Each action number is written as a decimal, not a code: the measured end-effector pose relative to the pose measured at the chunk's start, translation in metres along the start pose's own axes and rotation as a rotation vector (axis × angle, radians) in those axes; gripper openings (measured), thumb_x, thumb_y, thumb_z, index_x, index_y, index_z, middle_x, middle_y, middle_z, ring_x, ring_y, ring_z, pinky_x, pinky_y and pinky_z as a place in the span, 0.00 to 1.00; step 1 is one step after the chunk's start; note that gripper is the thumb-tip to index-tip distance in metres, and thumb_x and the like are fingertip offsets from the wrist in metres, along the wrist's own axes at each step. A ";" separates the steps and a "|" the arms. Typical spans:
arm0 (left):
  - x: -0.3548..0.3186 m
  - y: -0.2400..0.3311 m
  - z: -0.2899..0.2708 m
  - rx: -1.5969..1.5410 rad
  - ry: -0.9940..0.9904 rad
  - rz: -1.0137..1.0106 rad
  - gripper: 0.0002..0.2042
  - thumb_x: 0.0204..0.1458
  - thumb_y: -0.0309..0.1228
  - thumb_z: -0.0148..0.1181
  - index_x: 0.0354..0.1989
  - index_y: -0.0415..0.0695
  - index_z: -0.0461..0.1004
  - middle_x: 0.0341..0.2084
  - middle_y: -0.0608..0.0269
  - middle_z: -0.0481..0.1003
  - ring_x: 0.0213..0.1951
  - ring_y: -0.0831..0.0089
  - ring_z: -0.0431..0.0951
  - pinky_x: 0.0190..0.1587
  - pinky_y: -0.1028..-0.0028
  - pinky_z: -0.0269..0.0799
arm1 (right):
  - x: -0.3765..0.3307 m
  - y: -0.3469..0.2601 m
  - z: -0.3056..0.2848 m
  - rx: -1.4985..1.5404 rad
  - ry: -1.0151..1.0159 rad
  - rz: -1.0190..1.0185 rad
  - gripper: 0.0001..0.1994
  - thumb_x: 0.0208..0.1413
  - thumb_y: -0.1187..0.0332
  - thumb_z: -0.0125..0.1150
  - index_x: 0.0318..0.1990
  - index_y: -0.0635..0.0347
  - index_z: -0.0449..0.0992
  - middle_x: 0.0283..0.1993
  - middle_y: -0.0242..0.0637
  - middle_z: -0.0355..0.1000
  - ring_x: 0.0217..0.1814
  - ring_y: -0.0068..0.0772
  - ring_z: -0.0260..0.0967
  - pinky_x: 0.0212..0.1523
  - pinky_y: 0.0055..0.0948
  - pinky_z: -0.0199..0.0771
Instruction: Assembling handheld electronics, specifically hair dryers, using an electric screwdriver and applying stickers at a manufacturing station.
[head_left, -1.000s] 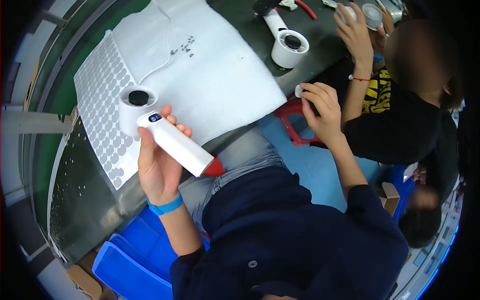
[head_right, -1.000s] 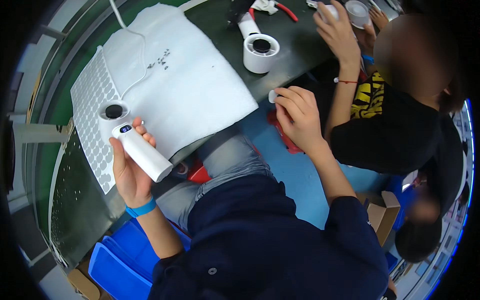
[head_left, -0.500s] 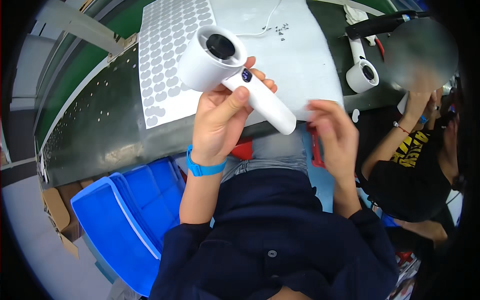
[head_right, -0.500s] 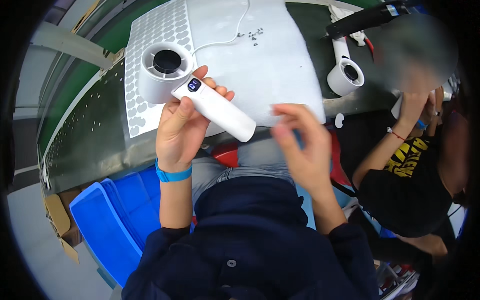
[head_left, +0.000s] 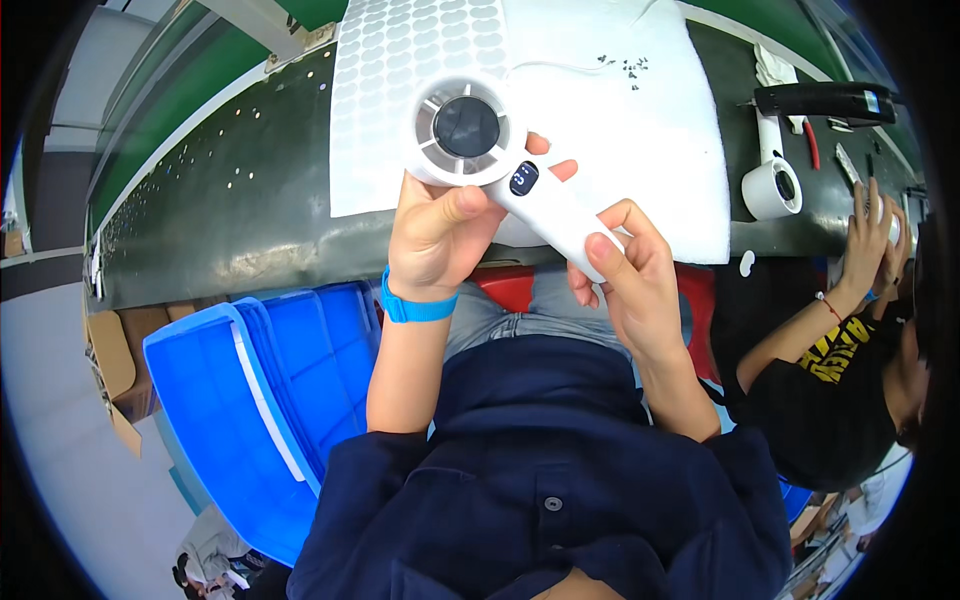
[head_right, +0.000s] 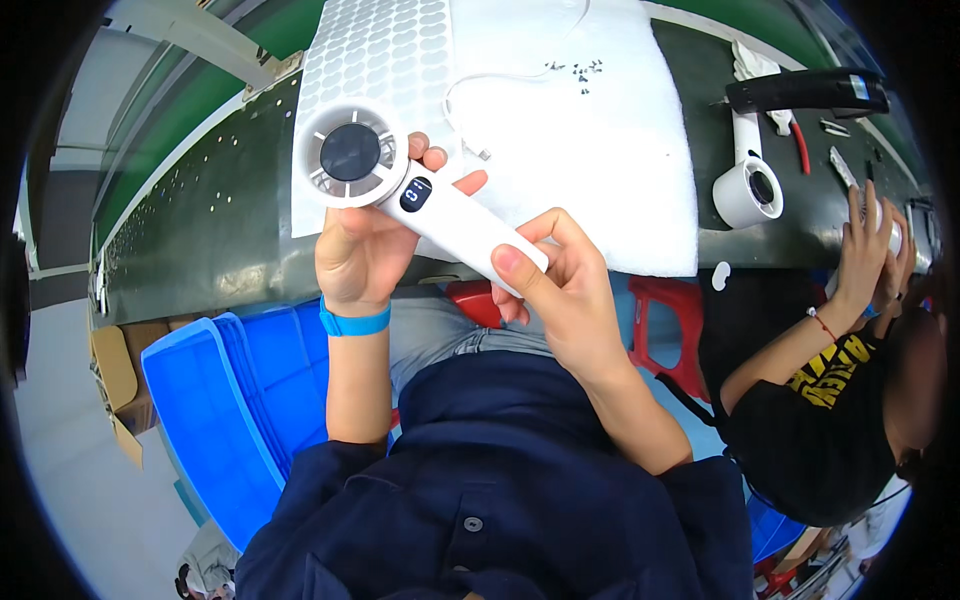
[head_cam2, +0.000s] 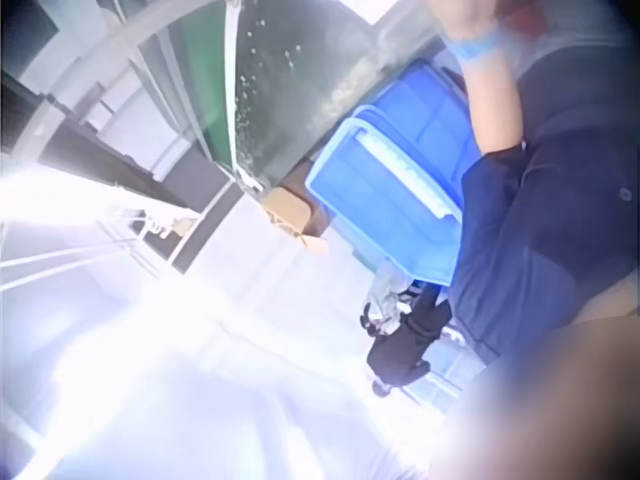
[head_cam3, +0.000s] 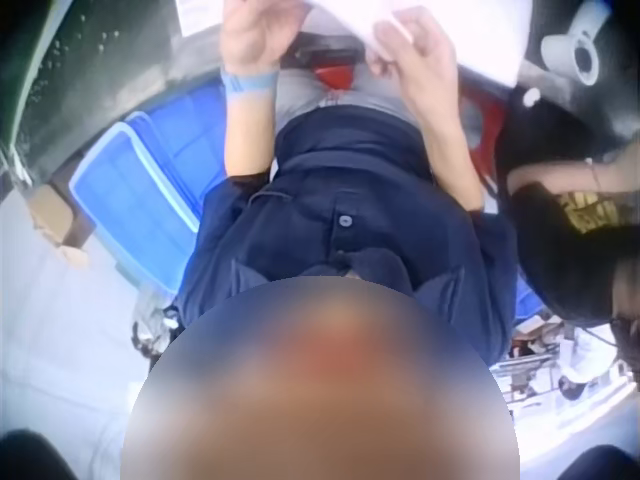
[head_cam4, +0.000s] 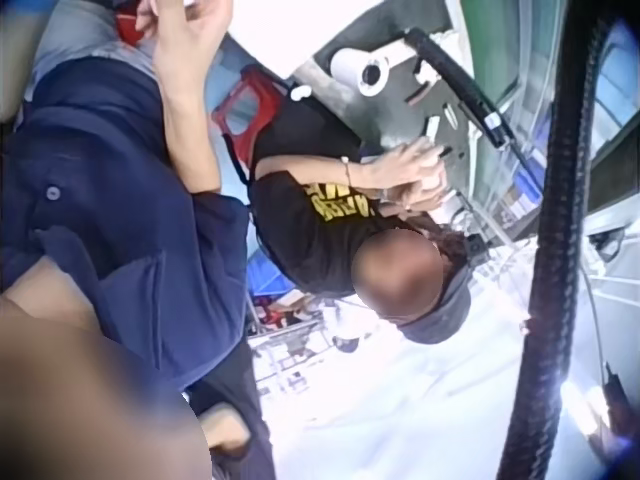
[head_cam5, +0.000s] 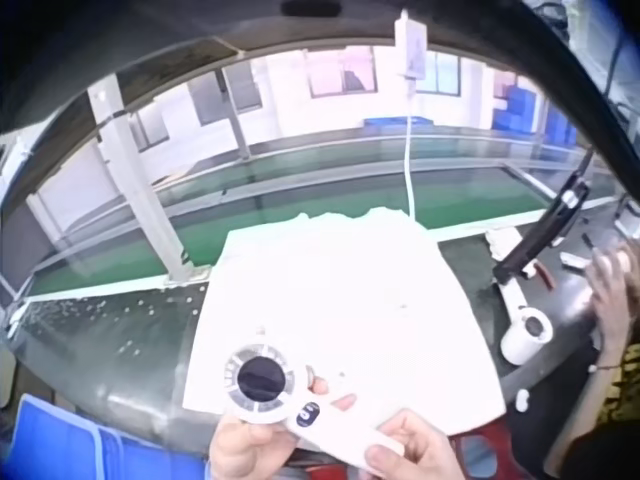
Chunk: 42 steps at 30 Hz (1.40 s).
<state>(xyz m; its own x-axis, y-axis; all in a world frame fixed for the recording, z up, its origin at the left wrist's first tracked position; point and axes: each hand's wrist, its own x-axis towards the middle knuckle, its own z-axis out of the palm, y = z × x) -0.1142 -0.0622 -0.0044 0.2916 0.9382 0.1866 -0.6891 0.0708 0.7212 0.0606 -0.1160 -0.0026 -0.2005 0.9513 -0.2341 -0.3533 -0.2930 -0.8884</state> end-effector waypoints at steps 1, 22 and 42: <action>0.000 -0.002 -0.003 -0.013 -0.024 -0.013 0.32 0.42 0.43 0.67 0.56 0.48 0.63 0.48 0.58 0.64 0.54 0.62 0.63 0.60 0.43 0.55 | -0.001 0.000 0.000 0.009 -0.010 0.003 0.12 0.58 0.61 0.54 0.34 0.58 0.61 0.20 0.36 0.68 0.19 0.21 0.63 0.18 0.18 0.58; 0.004 -0.009 0.005 -0.040 -0.054 -0.030 0.32 0.41 0.44 0.67 0.49 0.34 0.65 0.36 0.49 0.74 0.42 0.60 0.77 0.47 0.56 0.75 | -0.020 0.000 0.016 0.216 -0.275 0.096 0.24 0.59 0.55 0.48 0.47 0.74 0.65 0.24 0.42 0.68 0.19 0.22 0.61 0.19 0.17 0.59; -0.005 -0.002 0.041 0.542 0.268 0.252 0.44 0.32 0.20 0.69 0.59 0.45 0.46 0.49 0.55 0.62 0.51 0.67 0.67 0.48 0.68 0.71 | -0.006 0.003 -0.001 0.596 -0.423 0.227 0.25 0.63 0.53 0.38 0.43 0.74 0.65 0.19 0.38 0.64 0.13 0.21 0.55 0.15 0.19 0.55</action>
<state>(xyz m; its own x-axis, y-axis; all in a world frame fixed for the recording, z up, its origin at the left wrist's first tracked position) -0.0872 -0.0812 0.0202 -0.0594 0.9606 0.2716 -0.2622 -0.2775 0.9242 0.0614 -0.1230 -0.0042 -0.6177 0.7790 -0.1076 -0.6706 -0.5932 -0.4455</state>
